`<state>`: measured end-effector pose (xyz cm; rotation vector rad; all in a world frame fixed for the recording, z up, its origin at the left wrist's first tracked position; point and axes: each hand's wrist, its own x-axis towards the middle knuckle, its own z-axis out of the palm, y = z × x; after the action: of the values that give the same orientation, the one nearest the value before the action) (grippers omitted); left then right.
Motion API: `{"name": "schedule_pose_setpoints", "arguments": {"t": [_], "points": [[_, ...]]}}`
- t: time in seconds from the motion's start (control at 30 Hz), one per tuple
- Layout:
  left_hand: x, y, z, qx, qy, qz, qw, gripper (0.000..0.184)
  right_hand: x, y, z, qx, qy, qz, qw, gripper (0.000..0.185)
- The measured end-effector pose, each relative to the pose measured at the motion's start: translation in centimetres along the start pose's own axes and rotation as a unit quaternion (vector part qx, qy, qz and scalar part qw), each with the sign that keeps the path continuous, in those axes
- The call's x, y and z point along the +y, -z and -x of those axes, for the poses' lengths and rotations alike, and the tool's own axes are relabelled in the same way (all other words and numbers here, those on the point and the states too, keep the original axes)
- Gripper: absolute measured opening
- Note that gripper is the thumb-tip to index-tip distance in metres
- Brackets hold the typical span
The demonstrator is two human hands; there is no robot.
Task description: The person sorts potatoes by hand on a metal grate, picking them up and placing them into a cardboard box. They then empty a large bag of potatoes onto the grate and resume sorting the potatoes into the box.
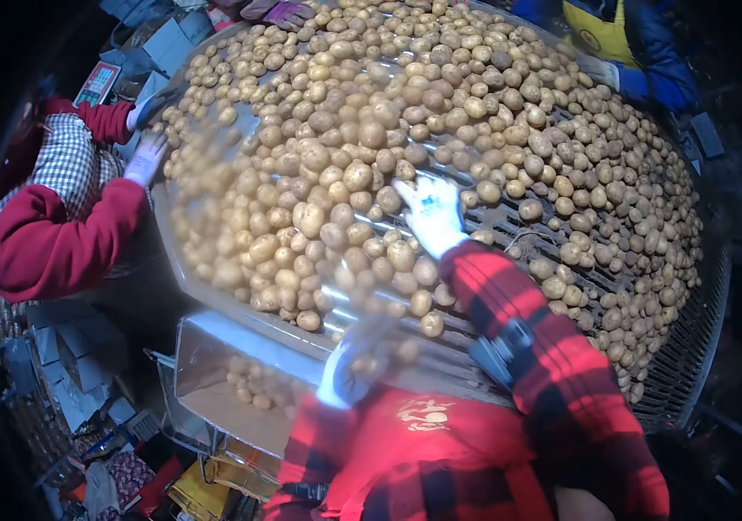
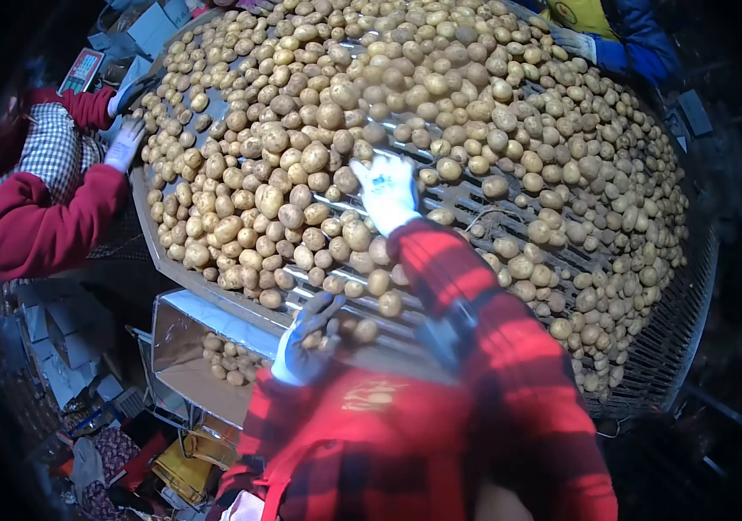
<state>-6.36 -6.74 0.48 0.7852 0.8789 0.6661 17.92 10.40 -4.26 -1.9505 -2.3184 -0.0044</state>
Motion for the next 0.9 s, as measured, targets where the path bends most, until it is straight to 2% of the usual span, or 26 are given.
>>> {"name": "schedule_pose_setpoints", "arguments": {"t": [0.03,0.07,0.1,0.17,0.2,0.23,0.3,0.33,0.37,0.4,0.43,0.47,0.5,0.53,0.57,0.6,0.63,0.67,0.7,0.73,0.77,0.8,0.83,0.87,0.9], "points": [[1.2,-0.7,-1.2,-0.003,-0.02,-0.074,0.997,0.052,-0.2,-0.6,-1.5,-0.076,0.015,0.085,0.993,0.038],[2.8,-1.8,-2.6,-0.013,0.038,0.122,0.992,0.058,0.2,-0.9,-2.4,-0.069,0.004,0.067,0.995,0.029],[3.9,-2.3,-3.6,-0.022,0.096,0.313,0.945,0.064,0.3,-0.9,-2.8,-0.065,-0.008,0.047,0.997,0.021],[4.5,-2.3,-5.5,-0.061,0.068,0.394,0.915,0.072,1.1,0.4,-1.2,0.067,-0.007,-0.146,0.987,0.02],[5.2,-2.6,-6.3,-0.031,0.073,0.348,0.934,0.073,0.9,2.4,-0.2,0.023,0.0,-0.239,0.971,0.02],[5.0,-2.6,-6.8,-0.021,0.077,0.333,0.94,0.07,0.6,2.7,2.1,-0.007,0.031,-0.362,0.932,0.023],[4.5,-2.5,-7.7,-0.011,0.086,0.302,0.949,0.066,1.2,5.5,3.9,-0.001,0.095,-0.433,0.896,0.031],[4.0,-2.4,-8.2,-0.01,0.09,0.285,0.954,0.064,2.7,5.5,3.5,0.062,0.061,-0.272,0.958,0.033],[2.1,-1.8,-8.7,0.005,0.087,0.283,0.955,0.059,4.3,5.4,2.7,0.12,0.021,-0.102,0.987,0.036],[1.9,-2.0,-9.1,0.013,0.085,0.28,0.956,0.057,5.5,6.1,1.0,0.074,-0.074,-0.041,0.994,0.041],[1.6,-2.2,-9.5,0.021,0.083,0.276,0.957,0.055,7.2,4.9,-0.5,0.032,-0.111,0.006,0.993,0.042],[2.4,-3.2,-10.1,-0.107,0.09,0.459,0.877,0.051,8.6,2.4,-2.1,-0.016,-0.091,0.071,0.993,0.042],[1.6,-2.2,-10.4,-0.107,0.1,0.524,0.839,0.049,9.0,1.6,-3.4,-0.062,-0.071,0.137,0.986,0.043],[0.7,-1.1,-10.7,-0.106,0.11,0.586,0.796,0.049,9.4,1.1,-3.4,-0.056,-0.073,0.133,0.987,0.043],[2.2,-1.9,-10.7,-0.105,0.109,0.585,0.797,0.049,9.1,2.1,-3.1,-0.005,-0.059,0.035,0.998,0.044],[4.7,-3.7,-10.6,-0.042,0.115,0.583,0.803,0.048,8.6,3.1,-2.4,0.043,-0.042,-0.062,0.996,0.045],[5.3,-4.0,-10.9,-0.052,0.111,0.583,0.803,0.047,7.4,4.3,-1.0,0.032,-0.067,-0.116,0.991,0.044],[4.9,-4.0,-11.4,-0.098,0.099,0.586,0.798,0.047,5.7,8.1,0.0,-0.079,-0.098,-0.192,0.973,0.043],[4.1,-3.9,-12.3,-0.166,0.08,0.585,0.79,0.047,5.4,6.9,2.5,-0.078,-0.033,-0.288,0.954,0.045],[3.6,-3.8,-12.7,-0.213,0.073,0.581,0.782,0.047,4.6,8.4,4.4,-0.091,-0.017,-0.348,0.933,0.044],[3.7,-4.2,-12.8,-0.217,0.089,0.569,0.788,0.046,4.2,9.8,5.5,-0.101,-0.003,-0.406,0.909,0.044],[4.0,-4.6,-12.9,-0.221,0.105,0.557,0.794,0.046,5.1,8.9,5.2,-0.076,-0.011,-0.378,0.923,0.043],[3.9,-5.8,-12.7,-0.04,0.113,0.547,0.828,0.044,6.3,7.6,4.4,-0.049,-0.018,-0.351,0.935,0.041],[3.8,-6.0,-12.5,0.051,0.116,0.535,0.835,0.043,6.7,7.1,3.7,0.068,-0.01,-0.216,0.974,0.041],[3.7,-6.3,-12.2,0.141,0.12,0.513,0.838,0.043,7.6,5.5,1.8,0.098,0.01,-0.155,0.983,0.041]]}}
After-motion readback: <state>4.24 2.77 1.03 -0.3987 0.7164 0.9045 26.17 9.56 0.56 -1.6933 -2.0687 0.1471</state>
